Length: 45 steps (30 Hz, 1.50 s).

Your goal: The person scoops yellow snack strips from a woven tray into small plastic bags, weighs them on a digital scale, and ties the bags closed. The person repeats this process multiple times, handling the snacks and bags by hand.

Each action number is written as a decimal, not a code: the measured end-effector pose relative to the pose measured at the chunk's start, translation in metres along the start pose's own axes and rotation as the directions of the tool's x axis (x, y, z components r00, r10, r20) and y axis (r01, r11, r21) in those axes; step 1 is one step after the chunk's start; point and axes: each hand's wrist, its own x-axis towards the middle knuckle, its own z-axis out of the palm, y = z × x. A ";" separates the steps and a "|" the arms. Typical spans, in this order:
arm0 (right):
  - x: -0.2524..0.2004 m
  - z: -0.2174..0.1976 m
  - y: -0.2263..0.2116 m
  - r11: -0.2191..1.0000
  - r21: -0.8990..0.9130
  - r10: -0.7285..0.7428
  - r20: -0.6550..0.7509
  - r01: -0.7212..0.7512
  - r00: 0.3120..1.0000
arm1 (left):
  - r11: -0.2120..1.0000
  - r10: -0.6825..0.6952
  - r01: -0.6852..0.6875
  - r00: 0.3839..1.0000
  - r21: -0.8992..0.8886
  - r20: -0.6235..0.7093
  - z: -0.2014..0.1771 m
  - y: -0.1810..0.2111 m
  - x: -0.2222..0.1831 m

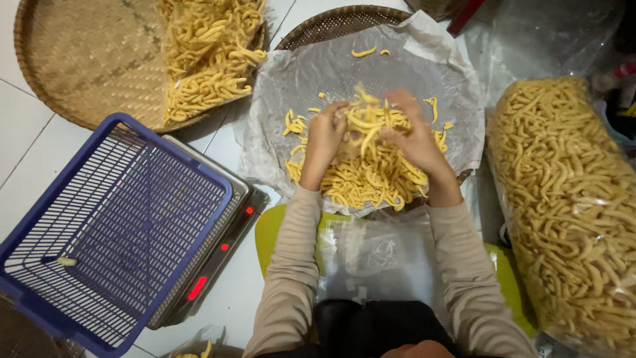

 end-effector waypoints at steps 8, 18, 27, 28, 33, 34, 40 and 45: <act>-0.016 0.104 0.084 0.836 -0.495 0.408 0.269 -0.238 0.872 | 0.990 0.087 -0.088 0.996 -0.108 -0.017 -0.022 0.022 -0.003; -0.006 0.157 0.095 0.607 -0.771 0.551 0.235 -0.192 0.801 | 0.984 0.113 -0.103 0.992 0.142 -0.064 -0.030 0.015 -0.010; -0.021 0.098 0.140 0.918 -0.313 0.316 0.203 -0.244 0.927 | 0.901 0.165 -0.136 0.986 0.412 -0.035 -0.022 -0.009 -0.008; -0.023 0.089 0.150 0.939 -0.216 0.301 0.145 -0.267 0.942 | 0.894 0.135 -0.117 0.991 0.432 -0.011 -0.022 -0.010 -0.009; -0.008 0.044 0.142 0.865 0.360 0.286 0.217 -0.349 0.933 | 0.915 0.109 -0.153 0.985 0.372 0.137 -0.014 -0.003 -0.009; -0.003 0.033 0.125 0.816 0.455 0.289 0.211 -0.356 0.934 | 0.925 0.119 -0.171 0.979 0.341 0.167 -0.011 -0.002 -0.009; 0.011 0.000 0.016 0.353 0.927 0.142 0.079 -0.125 0.987 | 0.954 0.128 -0.190 0.957 0.232 0.260 0.011 -0.001 -0.016; 0.034 0.029 0.003 0.675 0.737 0.113 -0.050 -0.040 0.992 | 0.962 0.227 -0.248 0.958 0.112 0.175 0.017 -0.009 -0.012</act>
